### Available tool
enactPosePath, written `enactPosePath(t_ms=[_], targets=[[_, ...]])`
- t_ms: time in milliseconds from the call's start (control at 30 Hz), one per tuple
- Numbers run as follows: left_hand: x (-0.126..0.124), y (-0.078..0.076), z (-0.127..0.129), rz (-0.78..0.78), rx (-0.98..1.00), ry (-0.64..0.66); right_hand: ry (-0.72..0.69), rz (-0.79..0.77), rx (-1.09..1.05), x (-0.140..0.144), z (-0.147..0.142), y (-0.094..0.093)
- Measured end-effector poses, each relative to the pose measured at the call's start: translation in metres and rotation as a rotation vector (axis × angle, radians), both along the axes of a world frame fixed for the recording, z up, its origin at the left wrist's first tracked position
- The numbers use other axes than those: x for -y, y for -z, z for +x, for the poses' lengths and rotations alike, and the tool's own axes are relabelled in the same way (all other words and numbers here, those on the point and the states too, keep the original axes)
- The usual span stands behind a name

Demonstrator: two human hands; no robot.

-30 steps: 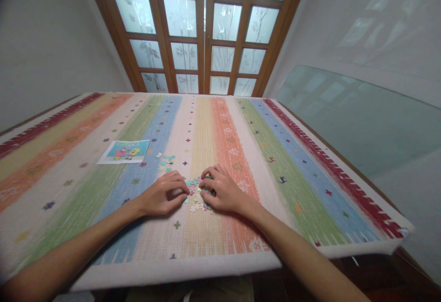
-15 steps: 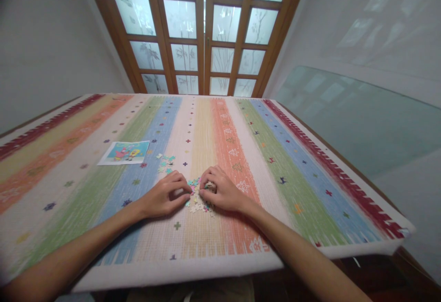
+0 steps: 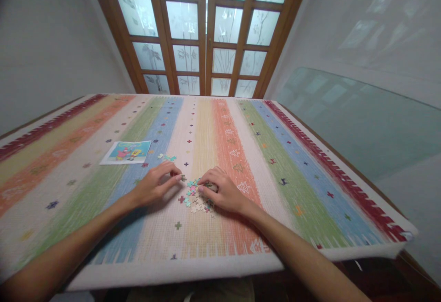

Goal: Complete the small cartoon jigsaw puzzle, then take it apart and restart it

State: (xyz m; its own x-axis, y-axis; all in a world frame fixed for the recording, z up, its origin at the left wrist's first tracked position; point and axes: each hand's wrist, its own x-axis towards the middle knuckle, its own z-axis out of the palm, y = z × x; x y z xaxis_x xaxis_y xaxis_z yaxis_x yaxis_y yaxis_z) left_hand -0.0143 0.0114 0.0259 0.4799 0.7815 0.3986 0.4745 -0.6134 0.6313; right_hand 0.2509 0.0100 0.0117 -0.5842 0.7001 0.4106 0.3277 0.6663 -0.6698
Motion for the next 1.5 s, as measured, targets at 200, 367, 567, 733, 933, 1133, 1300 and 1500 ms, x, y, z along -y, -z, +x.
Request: enactPosePath(t_ms=[200,367,567,733,933,1133,1300,1500], targets=[[-0.040,-0.005,-0.062,-0.064,-0.150,-0.286,0.029,0.024,0.003,-0.004,0.003,0.002],[-0.054,0.006,-0.085,-0.048,-0.300,-0.309,0.049,0.043,0.009,-0.004,0.004,0.002],[-0.055,0.014,-0.086,-0.012,-0.329,-0.332,0.106,0.061,0.031,-0.008,0.008,0.002],[-0.055,0.014,-0.084,0.004,-0.328,-0.363,0.148,0.082,0.057,-0.014,0.015,0.002],[-0.036,0.007,-0.055,0.084,-0.204,-0.268,-0.042,0.094,0.142,-0.007,0.014,-0.007],[0.009,0.008,0.006,0.058,-0.164,0.091,-0.101,0.136,0.227,0.001,0.007,-0.004],[0.030,0.012,0.029,0.006,-0.184,0.145,-0.104,0.154,0.221,0.000,0.007,0.000],[0.027,0.017,0.029,0.034,-0.177,0.154,-0.108,0.100,0.164,-0.001,0.007,-0.003]])
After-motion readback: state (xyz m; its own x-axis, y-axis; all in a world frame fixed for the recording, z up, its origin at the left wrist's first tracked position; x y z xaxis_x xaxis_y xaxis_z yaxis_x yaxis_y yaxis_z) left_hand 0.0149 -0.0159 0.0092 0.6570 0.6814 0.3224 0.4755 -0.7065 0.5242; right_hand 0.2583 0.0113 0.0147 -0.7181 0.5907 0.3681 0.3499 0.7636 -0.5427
